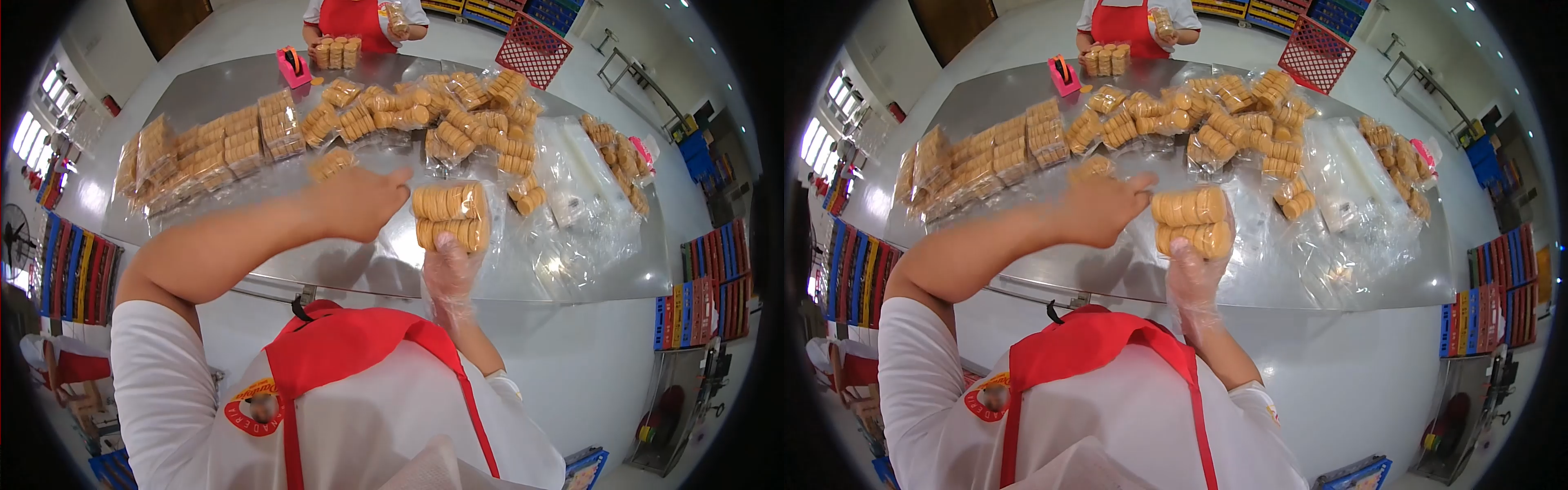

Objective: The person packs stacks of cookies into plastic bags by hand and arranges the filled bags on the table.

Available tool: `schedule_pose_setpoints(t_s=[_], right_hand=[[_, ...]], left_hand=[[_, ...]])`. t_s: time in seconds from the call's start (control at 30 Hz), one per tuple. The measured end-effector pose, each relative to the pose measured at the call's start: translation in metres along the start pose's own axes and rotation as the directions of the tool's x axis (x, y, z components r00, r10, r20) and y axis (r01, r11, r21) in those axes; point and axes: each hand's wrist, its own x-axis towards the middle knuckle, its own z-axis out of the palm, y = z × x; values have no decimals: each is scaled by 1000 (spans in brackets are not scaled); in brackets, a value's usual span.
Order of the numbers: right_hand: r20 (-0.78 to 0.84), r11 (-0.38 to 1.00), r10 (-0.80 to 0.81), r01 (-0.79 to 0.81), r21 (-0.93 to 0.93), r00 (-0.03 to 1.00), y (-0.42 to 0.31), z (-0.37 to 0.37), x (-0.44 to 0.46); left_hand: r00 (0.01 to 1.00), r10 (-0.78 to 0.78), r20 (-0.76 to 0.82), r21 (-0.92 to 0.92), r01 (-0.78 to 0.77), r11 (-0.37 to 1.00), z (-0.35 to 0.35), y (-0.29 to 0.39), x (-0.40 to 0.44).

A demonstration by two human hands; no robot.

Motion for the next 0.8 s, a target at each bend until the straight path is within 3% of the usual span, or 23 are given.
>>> schedule_pose_setpoints(t_s=[0.1, 0.27, 0.4, 0.53, 0.63, 0.73, 0.8], right_hand=[[-34, 977, -194, 190, -97, 980, 6, 14, 1], [-51, 987, -76, 68, -147, 996, -4, 1, 1], [15, 940, 97, -86, -330, 995, -6, -5, -11], [102, 625, 140, -8, -780, 985, -18, -4, -5], [-54, 688, 540, -478, -546, 840, -25, -4, -4], [-30, 719, 669, -657, -228, 743, 2, -22, -16], [-97, 637, 771, -757, 149, 629, 15, -21, -20]], left_hand=[[999, 38, -32, -128, -41, 991, -18, -6, 12], [998, 62, 11, -349, -55, 935, -20, -10, 22], [994, 72, -82, -359, -97, 928, -11, -9, 24], [994, 50, -95, -296, -77, 952, -1, 3, 21], [997, 43, -62, -240, -57, 969, 12, 15, 18], [997, 72, -33, -139, -76, 987, 23, 34, 10], [994, 100, -50, -109, -105, 988, 33, 43, 5]])
